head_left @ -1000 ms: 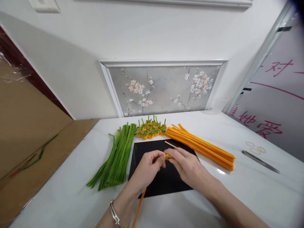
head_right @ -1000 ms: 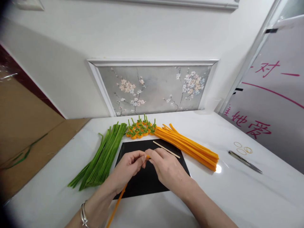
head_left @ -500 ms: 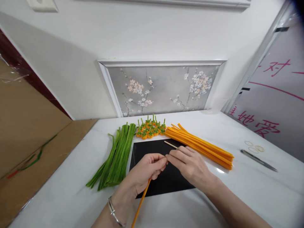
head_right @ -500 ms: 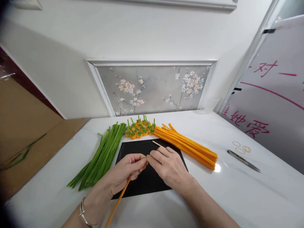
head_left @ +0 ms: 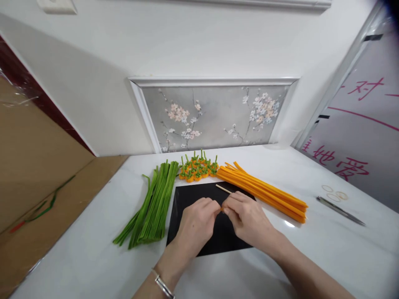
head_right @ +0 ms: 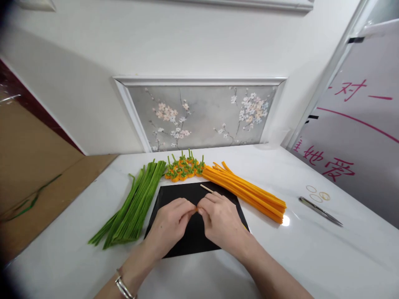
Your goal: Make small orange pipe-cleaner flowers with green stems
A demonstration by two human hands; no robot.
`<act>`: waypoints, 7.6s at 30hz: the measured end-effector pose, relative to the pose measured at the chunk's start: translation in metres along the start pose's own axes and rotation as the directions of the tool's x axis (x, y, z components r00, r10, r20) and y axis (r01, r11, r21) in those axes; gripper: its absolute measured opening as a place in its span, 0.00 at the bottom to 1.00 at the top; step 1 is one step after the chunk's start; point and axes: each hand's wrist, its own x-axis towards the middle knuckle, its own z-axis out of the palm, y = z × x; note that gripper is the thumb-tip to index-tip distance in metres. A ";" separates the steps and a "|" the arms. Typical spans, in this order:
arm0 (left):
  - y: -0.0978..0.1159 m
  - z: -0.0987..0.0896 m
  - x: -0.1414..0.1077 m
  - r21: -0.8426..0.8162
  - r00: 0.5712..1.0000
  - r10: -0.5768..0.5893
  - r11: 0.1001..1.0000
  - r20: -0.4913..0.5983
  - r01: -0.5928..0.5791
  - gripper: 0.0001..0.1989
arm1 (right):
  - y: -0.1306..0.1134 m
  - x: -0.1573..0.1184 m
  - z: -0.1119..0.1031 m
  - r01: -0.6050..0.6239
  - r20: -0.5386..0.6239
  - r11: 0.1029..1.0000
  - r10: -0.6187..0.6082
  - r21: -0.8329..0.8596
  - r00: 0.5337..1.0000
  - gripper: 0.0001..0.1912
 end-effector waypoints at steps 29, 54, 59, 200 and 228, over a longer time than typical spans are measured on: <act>0.004 -0.010 0.005 -0.639 0.888 -0.346 0.618 0.302 0.458 0.06 | -0.003 -0.001 0.006 0.251 0.007 0.876 -0.272 -0.412 0.962 0.10; 0.008 -0.002 0.004 -0.777 0.794 -0.247 0.186 0.555 0.601 0.14 | 0.003 0.001 -0.001 0.289 -0.080 0.934 -0.311 -0.210 0.947 0.12; 0.006 0.003 0.002 -0.653 0.900 -0.308 0.619 0.310 0.437 0.13 | -0.001 0.000 0.002 0.204 -0.080 0.944 -0.231 -0.259 0.970 0.10; -0.010 -0.011 0.002 -0.178 0.983 -0.106 0.975 0.149 0.132 0.11 | 0.011 0.000 0.008 0.282 0.071 0.932 -0.273 -0.226 0.959 0.12; -0.019 -0.003 0.001 0.084 0.990 0.060 0.994 0.127 -0.071 0.09 | 0.007 0.004 0.000 -0.338 0.351 0.881 0.218 0.330 0.911 0.12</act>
